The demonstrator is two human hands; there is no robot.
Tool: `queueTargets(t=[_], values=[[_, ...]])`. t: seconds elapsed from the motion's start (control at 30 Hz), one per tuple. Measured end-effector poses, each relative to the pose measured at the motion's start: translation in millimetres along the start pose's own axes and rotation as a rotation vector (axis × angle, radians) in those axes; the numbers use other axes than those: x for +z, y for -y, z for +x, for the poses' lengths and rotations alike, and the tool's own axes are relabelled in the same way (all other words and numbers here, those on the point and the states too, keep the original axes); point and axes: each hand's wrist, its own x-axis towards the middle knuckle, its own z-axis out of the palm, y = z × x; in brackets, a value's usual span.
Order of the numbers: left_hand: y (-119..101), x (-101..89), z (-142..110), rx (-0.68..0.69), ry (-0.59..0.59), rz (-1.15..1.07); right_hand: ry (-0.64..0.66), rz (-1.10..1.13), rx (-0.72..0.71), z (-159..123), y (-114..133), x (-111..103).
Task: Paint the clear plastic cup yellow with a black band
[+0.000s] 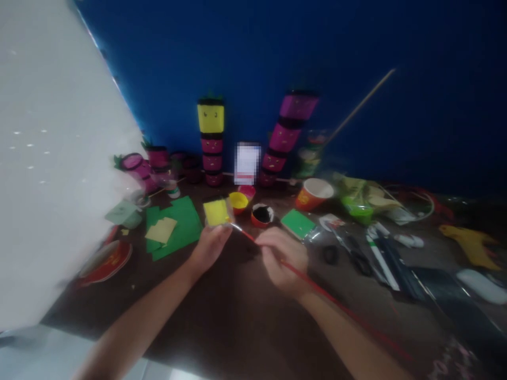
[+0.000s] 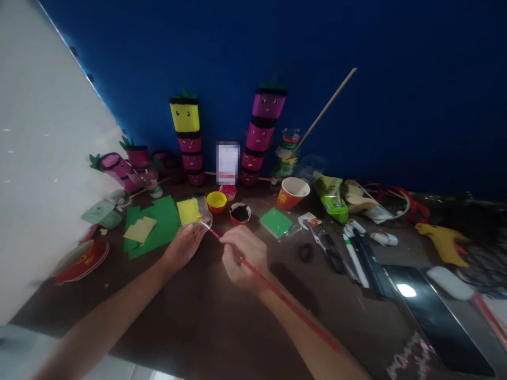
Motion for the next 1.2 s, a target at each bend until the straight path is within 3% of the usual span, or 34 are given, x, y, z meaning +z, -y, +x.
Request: queueTargets(t=[0.27,0.4,0.5,0.73,1.03,1.2], values=[[-0.3,-1.7,-1.5,-0.054,0.095,-0.156,-0.104,-0.106,0.022,3.2,-5.5,-2.9],[-1.1,-6.7,1.4,-0.083,0.043,-0.212,-0.176,-0.175,0.194,18.9,-26.3,-3.1],[-3.0,-7.2,3.4,-0.038,0.048,-0.206,-0.022,-0.22,0.338,34.2,-42.6,1.3],[-4.7,-4.9,3.6,0.03,0.147,-0.178,0.233,-0.387,0.408,55.4,-58.6,15.2],[-2.9,-7.4,4.0,-0.017,0.108,-0.15,0.23,-0.419,0.477,59.8,-68.9,29.7],[-3.9,-7.5,2.9,-0.035,0.098,-0.126,0.245,-0.421,0.491,61.1,-66.6,26.8]])
